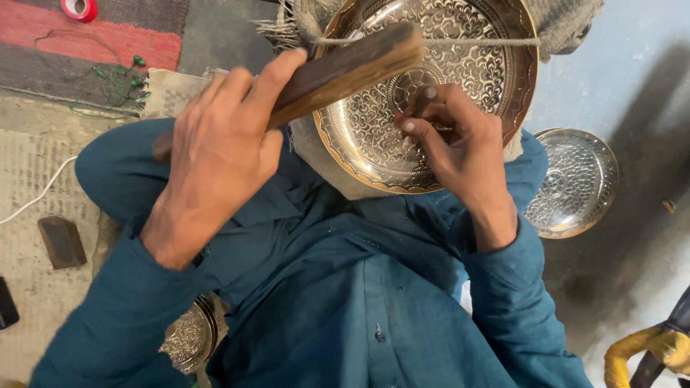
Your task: The person sits cross-legged on the floor with an ornate brass plate resting on a cloth pad on their lap. They hold a small chisel against the plate's engraved surface and strike it with a wooden mallet, working the decorative pattern, briefly repositioning the plate and chisel before resuming hammering.
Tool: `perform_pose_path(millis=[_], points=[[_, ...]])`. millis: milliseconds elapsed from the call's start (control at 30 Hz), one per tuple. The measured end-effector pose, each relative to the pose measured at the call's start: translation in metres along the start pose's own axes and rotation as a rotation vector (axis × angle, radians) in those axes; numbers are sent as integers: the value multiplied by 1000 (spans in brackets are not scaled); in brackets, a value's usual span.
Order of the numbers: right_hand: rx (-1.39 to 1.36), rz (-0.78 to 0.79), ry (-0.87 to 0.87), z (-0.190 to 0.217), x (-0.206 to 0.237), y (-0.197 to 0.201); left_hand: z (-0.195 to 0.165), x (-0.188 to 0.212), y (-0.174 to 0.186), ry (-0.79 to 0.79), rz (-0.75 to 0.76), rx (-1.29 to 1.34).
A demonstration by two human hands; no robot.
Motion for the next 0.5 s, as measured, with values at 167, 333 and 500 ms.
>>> perform_pose_path(millis=[167,333,500], points=[[-45,-9,-27,2,1,-2,-7,-11,8,-119,-60,344],[-22,3,3,8,2,-5,-7,-7,15,-176,-38,-69],[-52,18,-19,6,3,-5,-11,-6,18,-190,-89,-229]])
Point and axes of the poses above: each hand's wrist, its own x-axis away from the middle knuckle, its own y-axis out of the back of the hand, z = x × y, the point moved 5 cm from there along -x, towards the middle knuckle, and after that the axes turned 1 degree about y, right-handed, at the moved point
